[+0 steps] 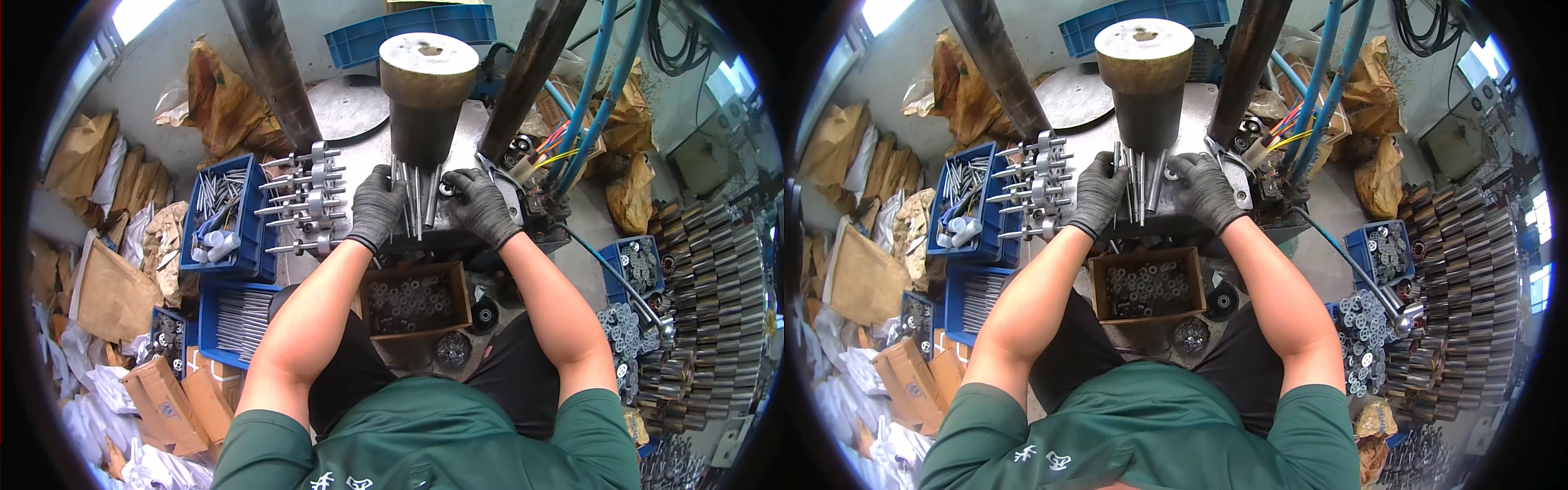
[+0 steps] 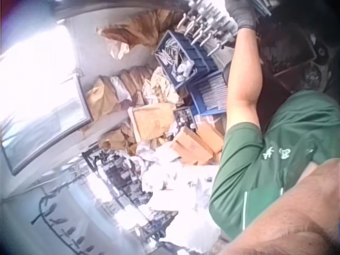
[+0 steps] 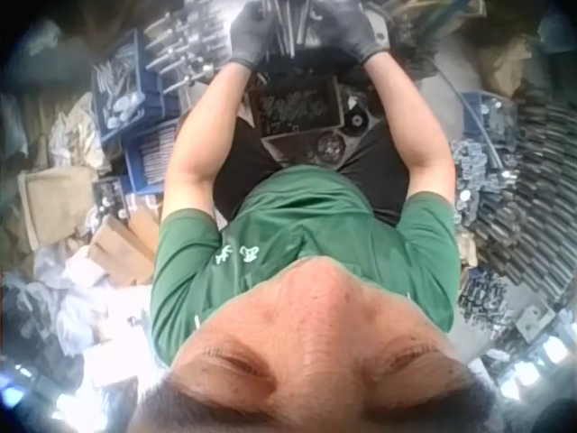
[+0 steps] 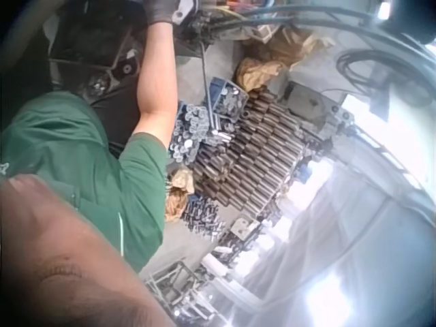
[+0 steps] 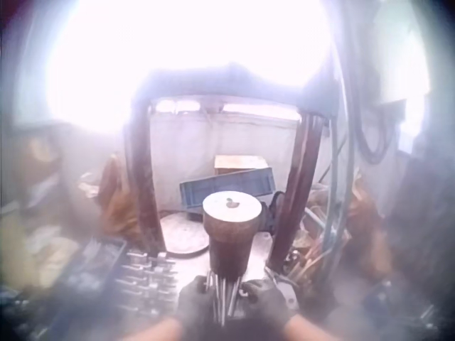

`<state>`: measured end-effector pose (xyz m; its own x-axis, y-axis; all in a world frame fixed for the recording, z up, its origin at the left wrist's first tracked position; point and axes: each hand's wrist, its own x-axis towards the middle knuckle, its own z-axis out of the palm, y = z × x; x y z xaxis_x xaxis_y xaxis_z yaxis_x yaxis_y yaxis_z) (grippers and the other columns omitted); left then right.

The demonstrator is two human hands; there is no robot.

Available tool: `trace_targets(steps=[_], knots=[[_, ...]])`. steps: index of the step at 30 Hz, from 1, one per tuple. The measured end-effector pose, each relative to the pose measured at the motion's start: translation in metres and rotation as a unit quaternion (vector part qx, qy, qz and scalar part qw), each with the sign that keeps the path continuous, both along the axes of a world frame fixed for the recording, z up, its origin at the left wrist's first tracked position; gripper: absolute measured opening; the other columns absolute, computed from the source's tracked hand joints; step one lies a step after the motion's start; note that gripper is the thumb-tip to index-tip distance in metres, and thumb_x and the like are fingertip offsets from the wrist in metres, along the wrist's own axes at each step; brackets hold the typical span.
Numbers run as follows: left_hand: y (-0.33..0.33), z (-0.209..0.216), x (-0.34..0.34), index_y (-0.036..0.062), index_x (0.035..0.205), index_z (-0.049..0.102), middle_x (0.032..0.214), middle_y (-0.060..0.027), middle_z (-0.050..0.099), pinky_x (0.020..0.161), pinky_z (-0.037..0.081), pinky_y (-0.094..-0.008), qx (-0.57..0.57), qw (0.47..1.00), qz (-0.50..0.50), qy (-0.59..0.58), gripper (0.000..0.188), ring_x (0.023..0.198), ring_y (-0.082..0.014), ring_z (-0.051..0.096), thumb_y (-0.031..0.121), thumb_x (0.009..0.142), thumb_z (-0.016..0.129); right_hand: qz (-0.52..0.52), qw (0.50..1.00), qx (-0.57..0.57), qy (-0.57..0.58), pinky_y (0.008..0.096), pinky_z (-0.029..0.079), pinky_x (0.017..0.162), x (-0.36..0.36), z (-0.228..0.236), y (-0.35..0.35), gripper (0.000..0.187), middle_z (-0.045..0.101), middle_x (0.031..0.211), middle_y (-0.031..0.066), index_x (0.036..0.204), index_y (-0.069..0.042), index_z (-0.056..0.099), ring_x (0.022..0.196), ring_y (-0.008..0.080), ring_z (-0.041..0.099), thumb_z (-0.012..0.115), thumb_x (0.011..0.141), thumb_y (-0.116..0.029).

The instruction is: Operating a hydraulic press machine to process and assemble metal components.

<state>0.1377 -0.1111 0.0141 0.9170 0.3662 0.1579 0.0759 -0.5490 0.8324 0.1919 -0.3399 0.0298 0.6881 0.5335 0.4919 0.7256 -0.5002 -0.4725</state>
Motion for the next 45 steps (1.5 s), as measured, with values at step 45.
trace_targets(steps=[45], knots=[[-0.070,0.059,-0.105,-0.0002,0.117,0.058,0.112,-0.0203,0.070,0.093,0.060,-0.0429,-0.614,0.767,-0.175,-0.071,0.022,0.101,-0.0299,0.071,0.012,0.099,0.058,0.089,0.565,0.583,0.577,0.0476,0.061,0.092,-0.099,0.048,-0.034,0.026,0.066,0.107,0.0112,0.127,-0.003,0.057,0.103,0.0307,0.070,0.054,0.102,-0.004]])
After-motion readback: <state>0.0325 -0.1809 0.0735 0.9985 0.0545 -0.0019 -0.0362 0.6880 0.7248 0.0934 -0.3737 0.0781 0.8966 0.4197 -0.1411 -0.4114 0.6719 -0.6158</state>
